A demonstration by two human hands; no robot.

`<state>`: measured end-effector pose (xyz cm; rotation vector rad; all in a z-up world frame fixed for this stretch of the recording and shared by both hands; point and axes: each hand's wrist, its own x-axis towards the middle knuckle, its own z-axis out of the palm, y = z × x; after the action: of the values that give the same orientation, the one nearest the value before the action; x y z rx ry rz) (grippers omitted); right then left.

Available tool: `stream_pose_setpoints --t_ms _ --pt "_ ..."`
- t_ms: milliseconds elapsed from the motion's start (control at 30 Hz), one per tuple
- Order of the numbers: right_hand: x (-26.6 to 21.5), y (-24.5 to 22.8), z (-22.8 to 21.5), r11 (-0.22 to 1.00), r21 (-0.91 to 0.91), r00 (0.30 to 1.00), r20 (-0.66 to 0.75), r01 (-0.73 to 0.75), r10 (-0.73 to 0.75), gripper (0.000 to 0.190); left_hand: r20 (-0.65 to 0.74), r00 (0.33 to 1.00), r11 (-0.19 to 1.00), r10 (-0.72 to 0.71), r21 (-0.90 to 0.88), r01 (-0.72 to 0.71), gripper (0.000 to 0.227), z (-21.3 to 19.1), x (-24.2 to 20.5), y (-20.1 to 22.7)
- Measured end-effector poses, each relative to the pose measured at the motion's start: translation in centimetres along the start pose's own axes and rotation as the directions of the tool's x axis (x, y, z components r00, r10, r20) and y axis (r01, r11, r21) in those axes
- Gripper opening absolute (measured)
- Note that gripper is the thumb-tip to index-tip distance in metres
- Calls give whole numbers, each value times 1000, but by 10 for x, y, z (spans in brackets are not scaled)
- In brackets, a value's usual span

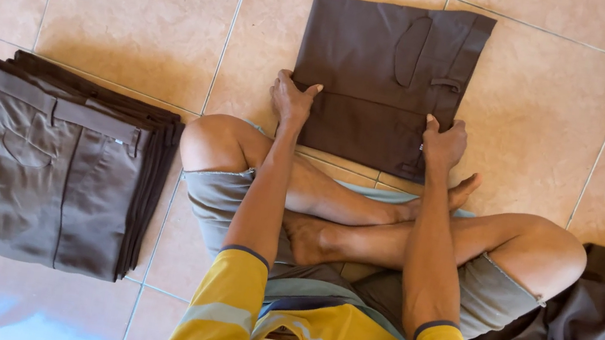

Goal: Folding brown pants into neat rectangles while sitting on the floor.

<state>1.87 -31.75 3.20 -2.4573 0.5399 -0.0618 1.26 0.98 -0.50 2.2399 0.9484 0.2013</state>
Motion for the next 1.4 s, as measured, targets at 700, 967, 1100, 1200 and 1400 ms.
stream_pose_setpoints --t_ms 700,967,1100,1200,1400 --pt "-18 -137 -110 803 463 856 161 375 -492 12 -27 1000 782 11 -623 -26 46 -196 -85 65" --pt "-122 -311 -104 600 567 561 270 565 -783 13 -273 952 645 -136 -754 -124 25 -400 -124 3" --pt "-223 -406 -94 411 605 312 268 682 -912 14 -419 893 481 -162 -824 -300 28 -479 -146 -58" --pt "-285 -464 -86 285 697 157 243 658 -957 15 -561 784 566 -267 -749 -343 19 -541 -174 -84" --pt "-363 -525 -48 104 884 -75 155 456 -985 19 -713 534 611 -455 -686 -394 36 -583 -209 -126"
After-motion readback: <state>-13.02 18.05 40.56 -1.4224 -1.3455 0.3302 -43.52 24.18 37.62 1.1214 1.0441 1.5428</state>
